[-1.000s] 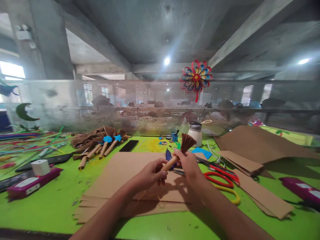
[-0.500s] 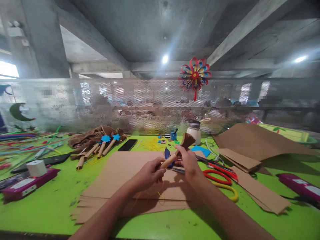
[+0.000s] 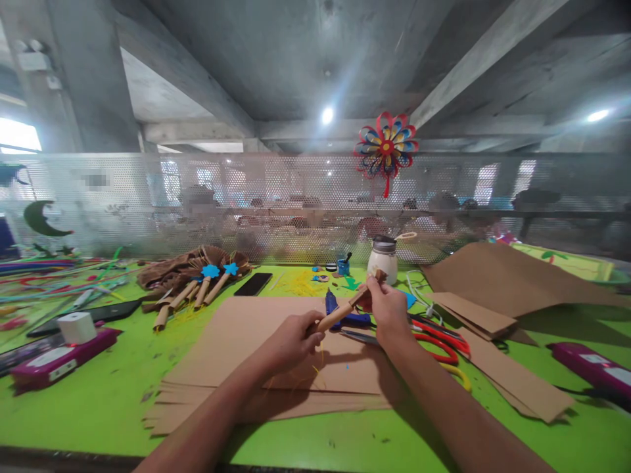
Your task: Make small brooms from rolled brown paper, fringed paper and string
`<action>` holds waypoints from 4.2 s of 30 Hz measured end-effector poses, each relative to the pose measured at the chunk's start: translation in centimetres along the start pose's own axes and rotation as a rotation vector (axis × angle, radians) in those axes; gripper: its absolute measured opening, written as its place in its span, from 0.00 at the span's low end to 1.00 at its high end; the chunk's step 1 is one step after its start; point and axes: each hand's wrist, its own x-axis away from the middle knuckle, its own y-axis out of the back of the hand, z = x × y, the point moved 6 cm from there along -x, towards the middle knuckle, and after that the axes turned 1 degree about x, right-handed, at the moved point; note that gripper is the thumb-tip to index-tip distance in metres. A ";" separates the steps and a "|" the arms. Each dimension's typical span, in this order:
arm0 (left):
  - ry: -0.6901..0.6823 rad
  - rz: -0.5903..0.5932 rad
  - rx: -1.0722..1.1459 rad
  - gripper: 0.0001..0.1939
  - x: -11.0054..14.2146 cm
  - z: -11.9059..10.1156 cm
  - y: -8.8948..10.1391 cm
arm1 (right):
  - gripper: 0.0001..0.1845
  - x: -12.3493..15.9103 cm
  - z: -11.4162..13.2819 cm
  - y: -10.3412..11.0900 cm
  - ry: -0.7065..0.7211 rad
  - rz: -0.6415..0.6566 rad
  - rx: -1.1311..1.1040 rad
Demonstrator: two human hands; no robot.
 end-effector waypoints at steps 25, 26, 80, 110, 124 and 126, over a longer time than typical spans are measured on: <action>-0.094 -0.083 -0.125 0.09 -0.1 0.3 0.3 | 0.13 0.1 0.8 0.2 -0.077 0.050 -0.070; -0.078 -0.081 -0.123 0.09 -0.1 0.4 0.3 | 0.13 0.1 0.8 0.1 -0.073 0.056 -0.064; 0.203 0.280 0.814 0.17 0.6 3.0 0.2 | 0.21 -2.4 2.1 0.7 0.278 0.399 -0.005; 0.224 0.443 0.993 0.15 1.3 3.7 0.7 | 0.15 -1.4 4.3 0.9 0.334 0.481 0.158; 0.219 0.506 0.992 0.15 1.5 3.7 0.2 | 0.15 -2.3 2.9 1.0 0.320 0.470 0.119; 0.222 0.529 1.000 0.15 1.6 3.6 0.1 | 0.15 -2.3 2.8 1.0 0.299 0.483 0.106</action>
